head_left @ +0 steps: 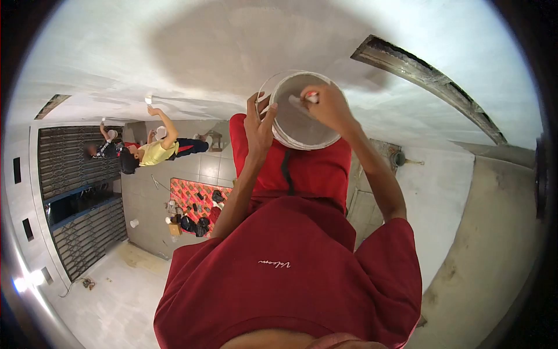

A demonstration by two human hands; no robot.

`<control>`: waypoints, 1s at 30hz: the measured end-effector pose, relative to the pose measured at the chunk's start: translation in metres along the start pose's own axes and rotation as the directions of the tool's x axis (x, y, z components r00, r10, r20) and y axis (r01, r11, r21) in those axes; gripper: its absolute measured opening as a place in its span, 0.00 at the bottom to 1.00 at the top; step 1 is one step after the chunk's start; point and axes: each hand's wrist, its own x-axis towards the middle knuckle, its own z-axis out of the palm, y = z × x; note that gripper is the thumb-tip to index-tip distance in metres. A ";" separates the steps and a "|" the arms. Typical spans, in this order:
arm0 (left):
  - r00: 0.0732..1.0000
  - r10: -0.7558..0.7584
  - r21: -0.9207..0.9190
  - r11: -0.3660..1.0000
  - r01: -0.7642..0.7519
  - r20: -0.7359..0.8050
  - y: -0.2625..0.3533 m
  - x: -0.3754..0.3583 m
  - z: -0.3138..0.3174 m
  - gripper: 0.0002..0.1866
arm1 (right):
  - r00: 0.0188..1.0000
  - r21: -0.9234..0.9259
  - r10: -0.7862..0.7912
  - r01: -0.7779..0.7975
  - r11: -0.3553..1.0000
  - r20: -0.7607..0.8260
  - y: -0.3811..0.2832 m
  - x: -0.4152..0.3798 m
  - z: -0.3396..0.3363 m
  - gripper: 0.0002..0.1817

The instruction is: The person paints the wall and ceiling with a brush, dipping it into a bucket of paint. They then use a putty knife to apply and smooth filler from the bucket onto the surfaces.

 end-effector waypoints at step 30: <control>1.000 0.003 -0.082 0.997 -0.005 -0.025 -0.012 -0.023 -0.005 0.27 | 0.051 -0.808 -0.887 0.390 0.442 -0.460 -0.204 0.035 -0.321 0.12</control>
